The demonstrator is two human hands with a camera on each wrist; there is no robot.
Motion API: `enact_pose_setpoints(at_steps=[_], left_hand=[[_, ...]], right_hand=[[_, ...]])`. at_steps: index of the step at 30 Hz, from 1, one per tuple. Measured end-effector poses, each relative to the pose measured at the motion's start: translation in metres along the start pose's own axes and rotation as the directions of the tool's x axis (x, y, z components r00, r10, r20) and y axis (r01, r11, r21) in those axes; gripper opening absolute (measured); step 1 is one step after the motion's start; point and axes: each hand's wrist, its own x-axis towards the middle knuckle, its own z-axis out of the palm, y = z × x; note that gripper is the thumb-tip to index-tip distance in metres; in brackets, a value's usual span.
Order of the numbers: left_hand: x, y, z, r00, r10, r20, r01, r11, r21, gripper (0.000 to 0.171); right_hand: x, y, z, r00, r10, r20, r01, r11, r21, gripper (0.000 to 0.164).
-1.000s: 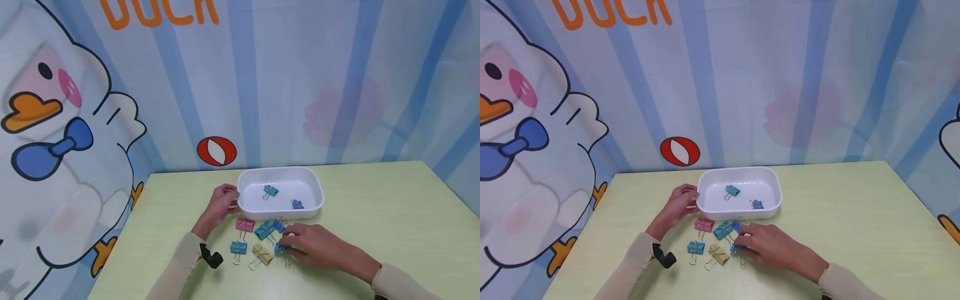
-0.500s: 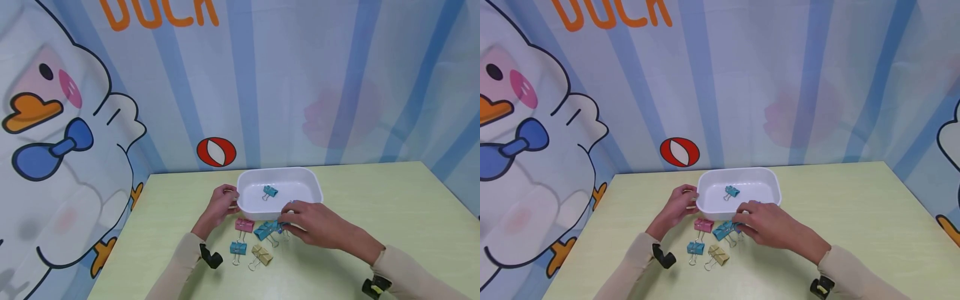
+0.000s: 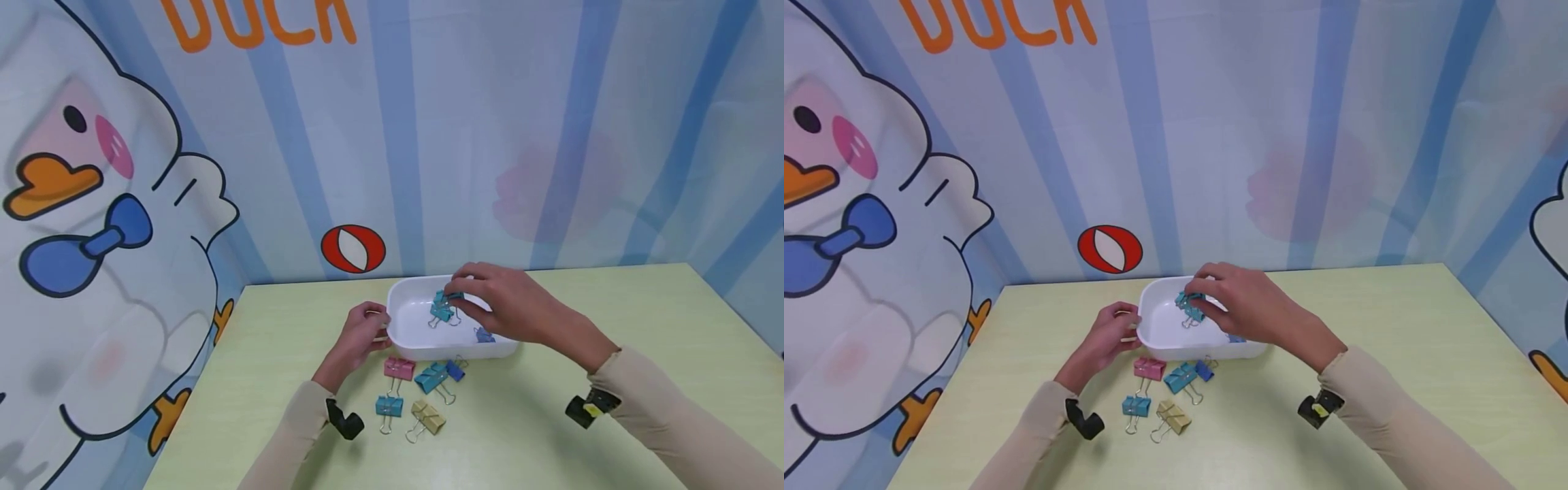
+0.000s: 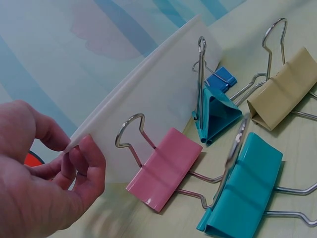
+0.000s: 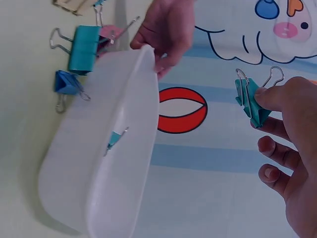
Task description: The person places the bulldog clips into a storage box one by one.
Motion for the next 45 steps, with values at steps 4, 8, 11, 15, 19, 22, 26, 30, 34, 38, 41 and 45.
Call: enact_pose_setpoints(at_steps=[4,8,11,15,19,22,26,30,34,38,41,45], left_hand=[[0.0,0.001,0.001,1.0,-0.003,0.0,0.003,1.0,0.003,0.032],[0.0,0.001,0.001,1.0,-0.007,0.0,0.007,1.0,0.009,0.032],[0.0,0.001,0.001,1.0,-0.009,-0.004,0.009,1.0,0.01,0.033],[0.0,0.0,0.0,1.0,-0.011,-0.01,0.011,1.0,0.014,0.034],[0.0,0.0,0.0,1.0,-0.014,-0.014,0.014,1.0,0.022,0.035],[0.0,-0.001,0.0,1.0,-0.015,-0.015,0.016,1.0,0.023,0.035],[0.001,-0.001,0.001,1.0,-0.019,-0.016,0.02,1.0,0.021,0.036],[0.002,-0.001,0.001,1.0,-0.019,-0.015,0.019,1.0,0.016,0.036],[0.002,-0.002,0.0,1.0,-0.018,-0.012,0.018,1.0,0.005,0.036],[0.002,-0.002,0.0,1.0,-0.014,-0.007,0.014,1.0,-0.002,0.035],[0.001,-0.003,-0.001,1.0,-0.008,0.005,0.008,1.0,-0.01,0.035],[0.001,-0.003,-0.001,1.0,0.0,0.013,0.0,1.0,-0.012,0.035]], right_hand=[[0.008,0.004,-0.003,1.0,0.018,-0.011,-0.018,1.0,0.018,0.024],[0.013,0.008,-0.002,0.998,0.057,-0.014,-0.057,0.998,0.024,0.022],[0.013,0.01,0.0,0.994,0.106,-0.041,-0.104,0.994,0.031,0.032],[0.01,0.011,0.005,0.982,0.182,-0.05,-0.179,0.983,0.043,0.059],[0.004,0.01,0.008,0.986,0.162,-0.033,-0.16,0.986,0.042,0.067],[0.0,0.007,0.01,0.993,0.119,-0.024,-0.118,0.992,0.036,0.065],[-0.006,-0.001,0.015,0.997,0.082,0.008,-0.083,0.996,0.026,0.062],[-0.016,-0.011,0.024,0.997,0.054,0.054,-0.057,0.997,0.05,0.058],[-0.029,-0.021,0.041,0.994,0.026,0.108,-0.034,0.997,0.072,0.055],[-0.043,-0.033,0.057,0.988,-0.006,0.154,-0.005,0.997,0.073,0.053],[-0.055,-0.042,0.069,0.985,-0.038,0.165,0.024,0.996,0.088,0.051],[-0.068,-0.051,0.082,0.981,-0.057,0.186,0.035,0.992,0.121,0.049]])
